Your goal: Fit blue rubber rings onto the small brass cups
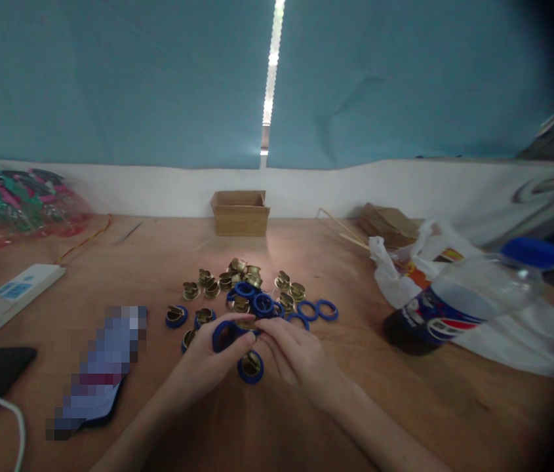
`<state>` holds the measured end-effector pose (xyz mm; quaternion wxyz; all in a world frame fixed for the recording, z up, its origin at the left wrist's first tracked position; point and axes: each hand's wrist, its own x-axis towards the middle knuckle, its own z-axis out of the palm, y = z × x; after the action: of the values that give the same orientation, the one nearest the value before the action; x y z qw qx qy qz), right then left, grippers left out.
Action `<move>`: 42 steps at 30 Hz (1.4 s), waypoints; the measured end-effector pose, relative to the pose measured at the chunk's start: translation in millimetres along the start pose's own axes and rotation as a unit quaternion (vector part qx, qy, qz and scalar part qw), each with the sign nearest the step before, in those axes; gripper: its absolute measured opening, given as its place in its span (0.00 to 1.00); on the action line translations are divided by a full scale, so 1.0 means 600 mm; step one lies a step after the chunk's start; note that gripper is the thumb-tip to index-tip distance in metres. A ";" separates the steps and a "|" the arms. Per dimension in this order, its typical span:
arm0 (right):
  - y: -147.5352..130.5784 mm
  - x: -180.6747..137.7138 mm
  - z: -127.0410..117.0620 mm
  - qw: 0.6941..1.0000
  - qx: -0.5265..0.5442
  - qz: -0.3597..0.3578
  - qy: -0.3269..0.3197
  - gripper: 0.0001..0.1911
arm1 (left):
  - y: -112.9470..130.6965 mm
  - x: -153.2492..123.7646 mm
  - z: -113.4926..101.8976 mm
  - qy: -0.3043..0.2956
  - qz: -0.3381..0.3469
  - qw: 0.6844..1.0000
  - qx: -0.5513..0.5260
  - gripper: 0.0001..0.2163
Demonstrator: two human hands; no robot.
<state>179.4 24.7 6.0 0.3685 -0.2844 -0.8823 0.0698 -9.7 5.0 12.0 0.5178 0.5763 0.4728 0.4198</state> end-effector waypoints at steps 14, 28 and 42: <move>0.001 0.011 -0.010 0.989 0.027 0.126 0.076 0.11 | 0.007 -0.001 -0.001 0.147 0.093 0.983 0.063 0.17; 0.013 0.012 0.021 0.975 -0.011 0.206 -0.076 0.08 | 0.015 0.009 -0.010 0.258 0.050 0.962 0.079 0.17; -0.014 0.082 0.060 0.908 -0.117 0.321 -0.241 0.10 | 0.002 0.007 -0.007 0.225 0.088 0.959 0.148 0.17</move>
<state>123.3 48.2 12.9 0.0670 -0.5680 -0.8070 0.1471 -12.8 9.9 13.7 0.2674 0.5768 0.5813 0.5079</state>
